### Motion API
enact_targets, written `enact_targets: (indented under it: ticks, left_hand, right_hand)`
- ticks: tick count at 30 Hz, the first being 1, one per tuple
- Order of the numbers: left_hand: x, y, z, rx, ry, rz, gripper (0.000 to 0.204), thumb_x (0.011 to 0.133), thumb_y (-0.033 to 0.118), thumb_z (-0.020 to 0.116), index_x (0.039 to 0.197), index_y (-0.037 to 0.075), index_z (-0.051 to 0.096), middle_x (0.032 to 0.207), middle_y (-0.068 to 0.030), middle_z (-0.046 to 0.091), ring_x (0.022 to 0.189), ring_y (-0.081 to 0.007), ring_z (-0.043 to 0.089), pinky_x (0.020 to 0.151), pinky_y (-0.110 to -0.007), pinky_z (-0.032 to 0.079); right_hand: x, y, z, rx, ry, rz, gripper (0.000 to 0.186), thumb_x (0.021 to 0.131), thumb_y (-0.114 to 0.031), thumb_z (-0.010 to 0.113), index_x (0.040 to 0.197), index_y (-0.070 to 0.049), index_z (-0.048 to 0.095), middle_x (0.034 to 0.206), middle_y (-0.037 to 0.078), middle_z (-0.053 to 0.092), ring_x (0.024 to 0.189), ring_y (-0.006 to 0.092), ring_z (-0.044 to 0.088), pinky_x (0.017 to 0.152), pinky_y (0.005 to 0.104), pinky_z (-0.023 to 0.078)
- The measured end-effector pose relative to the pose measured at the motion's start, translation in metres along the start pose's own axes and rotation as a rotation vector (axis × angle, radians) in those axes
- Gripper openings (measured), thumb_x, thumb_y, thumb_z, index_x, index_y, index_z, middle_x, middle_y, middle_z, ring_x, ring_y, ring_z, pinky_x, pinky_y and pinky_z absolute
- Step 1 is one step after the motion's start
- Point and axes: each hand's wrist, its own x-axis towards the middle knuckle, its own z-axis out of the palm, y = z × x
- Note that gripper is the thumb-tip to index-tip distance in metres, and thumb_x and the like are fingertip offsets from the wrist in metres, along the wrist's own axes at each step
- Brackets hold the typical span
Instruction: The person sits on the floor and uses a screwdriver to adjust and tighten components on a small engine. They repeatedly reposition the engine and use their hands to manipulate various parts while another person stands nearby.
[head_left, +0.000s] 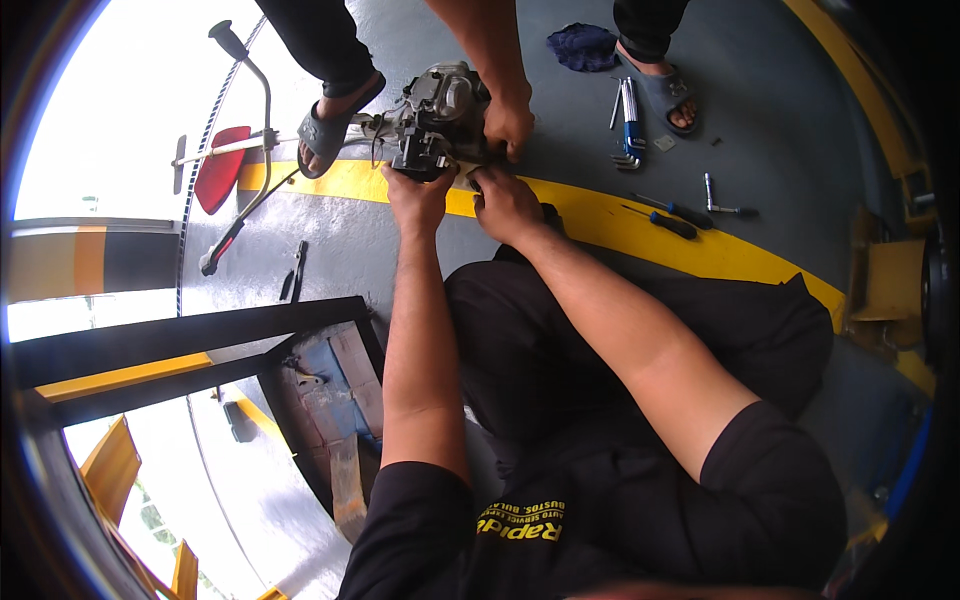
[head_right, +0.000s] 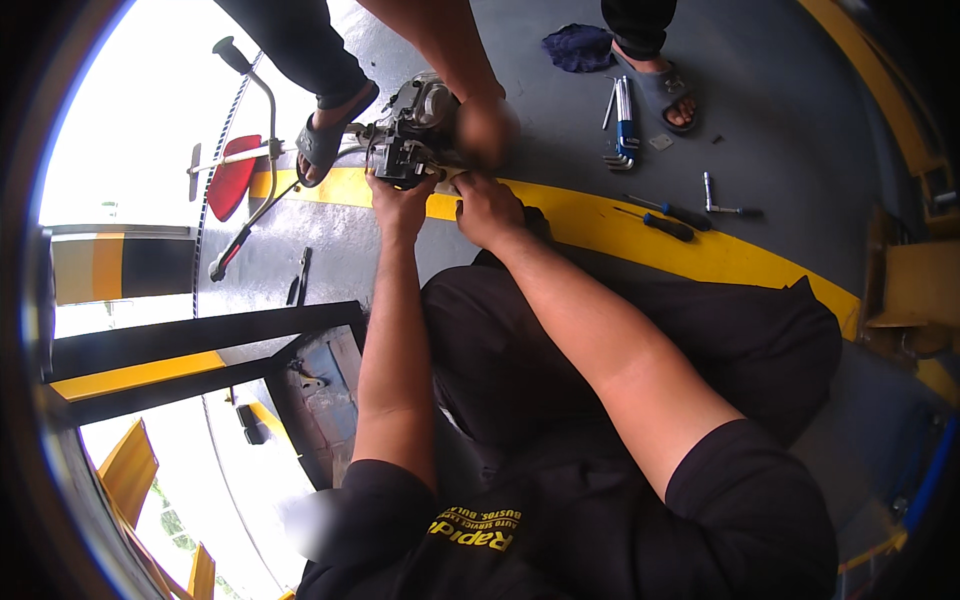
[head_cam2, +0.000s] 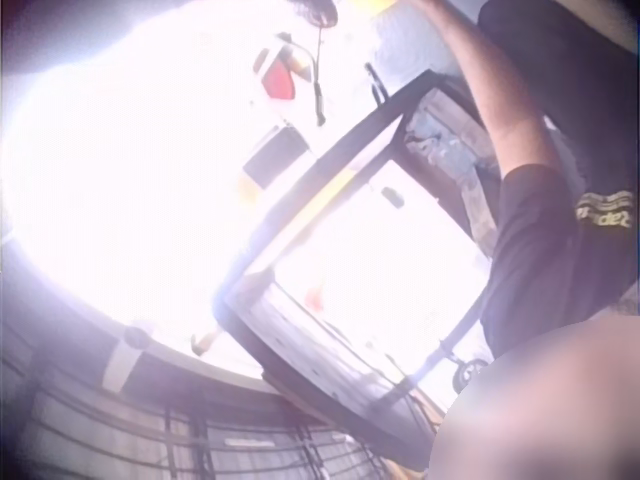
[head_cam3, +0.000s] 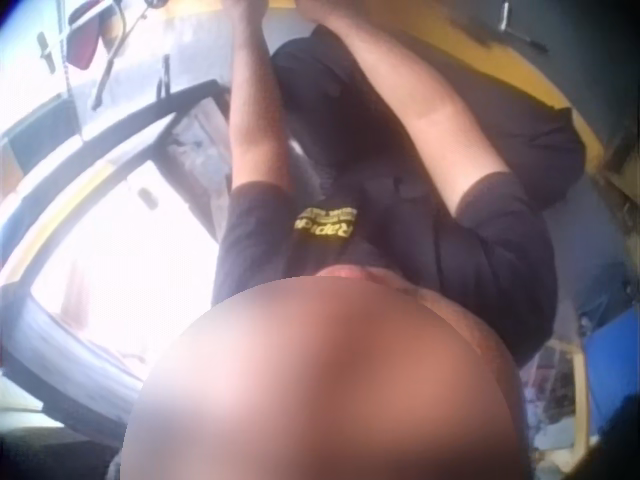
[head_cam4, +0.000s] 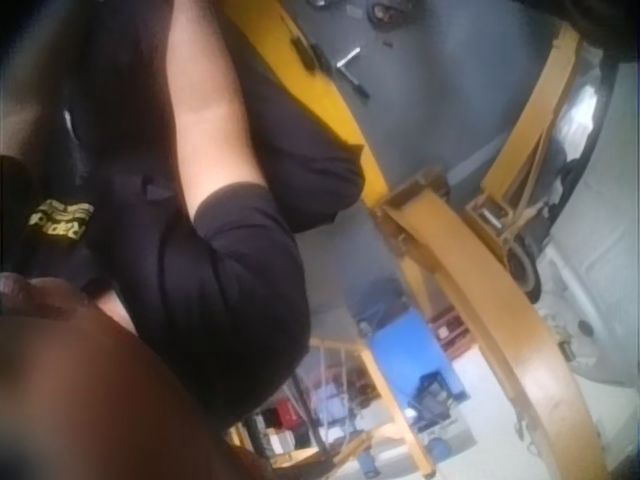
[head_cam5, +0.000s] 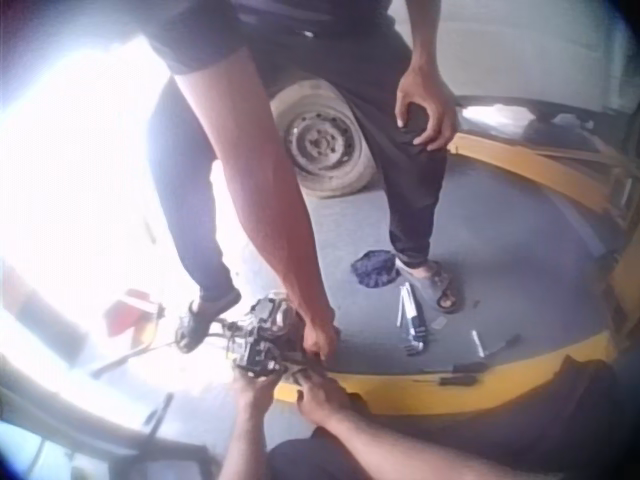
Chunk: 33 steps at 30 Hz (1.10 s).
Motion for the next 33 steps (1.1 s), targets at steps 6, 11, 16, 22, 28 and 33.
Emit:
enact_targets:
  ticks: [6,11,16,22,28,33]
  left_hand:
    - [-0.001,0.005,-0.002,-0.015,-0.001,-0.043,0.112,0.065,0.031,0.1,0.144,-0.015,0.036,0.121,-0.0234,0.07,0.111,-0.0326,0.072,0.097,-0.038,0.055]
    - [-0.005,0.015,-0.005,-0.017,0.002,-0.047,0.093,0.065,0.03,0.1,0.133,-0.005,0.046,0.117,-0.0208,0.072,0.107,-0.0331,0.073,0.094,-0.041,0.056]
    - [-0.005,0.016,-0.005,-0.042,0.004,-0.051,0.088,0.066,0.03,0.099,0.129,-0.002,0.047,0.115,-0.0216,0.072,0.107,-0.0361,0.073,0.093,-0.043,0.056]
    - [0.0,0.004,-0.001,-0.021,0.002,-0.059,0.1,0.065,0.033,0.099,0.135,-0.01,0.042,0.122,-0.0272,0.069,0.116,-0.0407,0.07,0.098,-0.045,0.054]
    - [0.007,-0.019,0.003,-0.297,-0.095,-0.031,0.092,0.069,0.026,0.097,0.137,-0.005,0.045,0.127,-0.0228,0.066,0.117,-0.0341,0.067,0.102,-0.041,0.052]
    - [0.02,-0.024,-0.016,-0.623,-0.044,-0.115,0.069,0.086,0.025,0.08,0.144,-0.002,0.054,0.144,-0.0211,0.055,0.13,-0.0309,0.058,0.108,-0.036,0.046]
  right_hand:
    - [0.0,-0.003,0.0,0.007,0.036,0.004,0.037,0.091,-0.011,0.069,0.128,-0.011,0.064,0.125,0.016,0.067,0.109,0.0407,0.068,0.093,0.0523,0.055]
    - [-0.001,-0.002,0.0,0.005,0.069,-0.003,0.037,0.093,-0.011,0.068,0.13,-0.011,0.064,0.125,0.017,0.068,0.109,0.0419,0.068,0.092,0.0527,0.056]
    - [0.006,0.0,0.004,-0.016,0.059,0.018,0.036,0.094,-0.012,0.066,0.13,-0.011,0.064,0.123,0.019,0.069,0.11,0.0432,0.068,0.092,0.0527,0.056]
    - [0.012,-0.002,0.004,-0.054,0.018,0.045,0.033,0.096,-0.013,0.06,0.128,-0.012,0.065,0.123,0.019,0.07,0.113,0.0422,0.069,0.093,0.0533,0.057]
    - [0.015,-0.011,-0.001,-0.105,-0.039,0.093,0.028,0.097,-0.016,0.065,0.124,-0.01,0.063,0.117,0.019,0.071,0.107,0.0437,0.069,0.089,0.0548,0.057]
    - [0.014,-0.01,-0.001,-0.066,-0.005,0.046,0.025,0.097,-0.016,0.065,0.121,-0.009,0.064,0.114,0.02,0.072,0.107,0.0431,0.069,0.089,0.054,0.057]
